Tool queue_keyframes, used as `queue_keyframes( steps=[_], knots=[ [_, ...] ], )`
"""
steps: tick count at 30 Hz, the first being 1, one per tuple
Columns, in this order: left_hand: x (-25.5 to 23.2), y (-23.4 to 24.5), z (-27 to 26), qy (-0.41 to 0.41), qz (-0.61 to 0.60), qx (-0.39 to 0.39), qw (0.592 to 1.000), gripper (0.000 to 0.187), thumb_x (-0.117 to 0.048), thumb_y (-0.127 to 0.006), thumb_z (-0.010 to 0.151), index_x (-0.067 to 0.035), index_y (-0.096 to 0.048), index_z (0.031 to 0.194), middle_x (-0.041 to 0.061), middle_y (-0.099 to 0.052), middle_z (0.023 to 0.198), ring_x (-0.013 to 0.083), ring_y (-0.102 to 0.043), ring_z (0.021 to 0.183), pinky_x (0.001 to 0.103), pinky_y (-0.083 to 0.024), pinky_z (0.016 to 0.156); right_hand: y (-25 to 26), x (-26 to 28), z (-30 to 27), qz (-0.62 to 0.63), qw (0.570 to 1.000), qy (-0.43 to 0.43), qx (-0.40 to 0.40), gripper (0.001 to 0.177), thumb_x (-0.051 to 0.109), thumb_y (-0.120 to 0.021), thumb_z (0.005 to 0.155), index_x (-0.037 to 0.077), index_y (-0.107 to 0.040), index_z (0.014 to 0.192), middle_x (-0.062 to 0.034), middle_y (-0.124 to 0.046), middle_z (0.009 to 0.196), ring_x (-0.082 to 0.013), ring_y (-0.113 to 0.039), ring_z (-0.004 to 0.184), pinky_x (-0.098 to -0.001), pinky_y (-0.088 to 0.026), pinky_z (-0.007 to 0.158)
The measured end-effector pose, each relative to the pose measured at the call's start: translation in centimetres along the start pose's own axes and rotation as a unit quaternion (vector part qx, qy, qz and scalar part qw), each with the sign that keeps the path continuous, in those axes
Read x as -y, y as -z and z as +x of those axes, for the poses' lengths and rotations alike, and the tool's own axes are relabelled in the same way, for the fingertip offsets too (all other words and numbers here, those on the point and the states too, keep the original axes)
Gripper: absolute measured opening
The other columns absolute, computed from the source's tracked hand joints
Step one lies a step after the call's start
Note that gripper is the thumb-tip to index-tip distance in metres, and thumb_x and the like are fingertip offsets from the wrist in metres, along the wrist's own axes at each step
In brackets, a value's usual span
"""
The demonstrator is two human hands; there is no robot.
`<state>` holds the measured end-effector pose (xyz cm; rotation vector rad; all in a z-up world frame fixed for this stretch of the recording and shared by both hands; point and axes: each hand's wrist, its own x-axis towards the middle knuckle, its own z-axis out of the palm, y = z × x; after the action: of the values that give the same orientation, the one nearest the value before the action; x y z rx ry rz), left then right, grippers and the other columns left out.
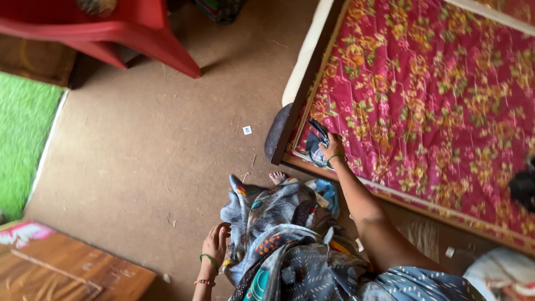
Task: The person wipes a floral-patterned mattress with a cloth, then moves to the floor to organize various items. They handle plastic bags, a green crate, and a roll of tape, placing them into a pile or onto a red chair.
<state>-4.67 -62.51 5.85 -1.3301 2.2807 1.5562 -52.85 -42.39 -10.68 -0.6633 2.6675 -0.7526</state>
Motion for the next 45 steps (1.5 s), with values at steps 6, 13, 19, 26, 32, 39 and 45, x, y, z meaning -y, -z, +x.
queue_keyframes(
  steps=[6,13,19,26,32,39,45],
  knots=[
    [-0.6,9.8,7.9,-0.071,0.07,0.103,0.99,0.034,-0.029,-0.043,0.106,-0.007,-0.067,0.116,0.015,-0.074,0.107,0.0271,-0.077,0.091,0.038,-0.059,0.078,-2.0,3.8,-0.8,-0.028,0.999,-0.038,-0.02,0.079,0.017,-0.082,0.075,0.006,-0.051,0.147,-0.0285,-0.048,0.147,-0.0473,-0.045,0.134,-0.0514,-0.041,0.107],
    [-2.0,19.8,19.0,-0.155,0.133,0.095,0.974,0.03,-0.028,-0.047,0.106,-0.009,-0.067,0.118,0.015,-0.073,0.111,0.0278,-0.076,0.097,0.04,-0.06,0.081,-6.4,10.8,-3.6,0.222,0.947,-0.223,0.069,0.033,0.019,-0.064,0.098,0.009,-0.068,0.129,-0.0134,-0.078,0.115,-0.0294,-0.076,0.089,-0.0402,-0.059,0.079],
    [-8.2,16.1,26.8,-0.268,0.313,0.147,0.899,0.072,-0.037,-0.066,0.092,-0.004,-0.042,0.151,0.02,-0.05,0.148,0.0366,-0.047,0.136,0.045,-0.038,0.113,-8.6,25.0,-6.7,0.167,0.985,-0.021,-0.027,0.055,0.022,-0.073,0.092,0.006,-0.056,0.142,-0.0182,-0.067,0.131,-0.031,-0.067,0.114,-0.0419,-0.053,0.094],
    [-18.6,12.0,31.1,-0.282,0.487,0.167,0.81,0.101,-0.036,-0.071,0.081,-0.004,-0.015,0.16,0.018,-0.005,0.169,0.0372,-0.003,0.157,0.055,-0.007,0.125,-5.8,40.2,0.3,-0.04,0.983,0.163,-0.068,0.075,0.003,-0.057,0.089,-0.006,-0.029,0.158,-0.0279,-0.036,0.162,-0.0408,-0.041,0.147,-0.047,-0.034,0.121],
    [-22.1,15.1,41.2,-0.29,0.421,0.076,0.856,0.104,-0.025,-0.068,0.077,-0.002,-0.013,0.162,0.019,-0.007,0.17,0.0354,-0.006,0.157,0.056,-0.008,0.125,-6.9,43.8,13.6,-0.081,0.972,0.213,-0.052,0.077,0.01,-0.06,0.09,-0.004,-0.027,0.158,-0.0253,-0.034,0.162,-0.0368,-0.038,0.148,-0.0505,-0.031,0.116],
    [-25.1,18.9,53.8,-0.281,0.355,0.055,0.89,0.104,-0.024,-0.068,0.075,0.002,-0.014,0.16,0.024,-0.015,0.168,0.0381,-0.015,0.157,0.056,-0.013,0.125,-7.2,47.0,28.2,-0.015,0.962,0.268,0.049,0.09,0.019,-0.071,0.083,-0.005,-0.026,0.157,-0.029,-0.035,0.16,-0.0388,-0.044,0.142,-0.0485,-0.037,0.113],
    [-26.7,19.6,62.8,-0.231,0.302,0.069,0.922,0.103,-0.04,-0.074,0.08,0.0,-0.02,0.157,0.025,-0.026,0.162,0.0396,-0.025,0.151,0.055,-0.019,0.121,-6.6,45.7,37.6,-0.007,0.969,0.226,0.095,0.092,0.022,-0.077,0.084,-0.006,-0.026,0.155,-0.0299,-0.034,0.159,-0.0431,-0.042,0.142,-0.0479,-0.039,0.113]
  ],
)
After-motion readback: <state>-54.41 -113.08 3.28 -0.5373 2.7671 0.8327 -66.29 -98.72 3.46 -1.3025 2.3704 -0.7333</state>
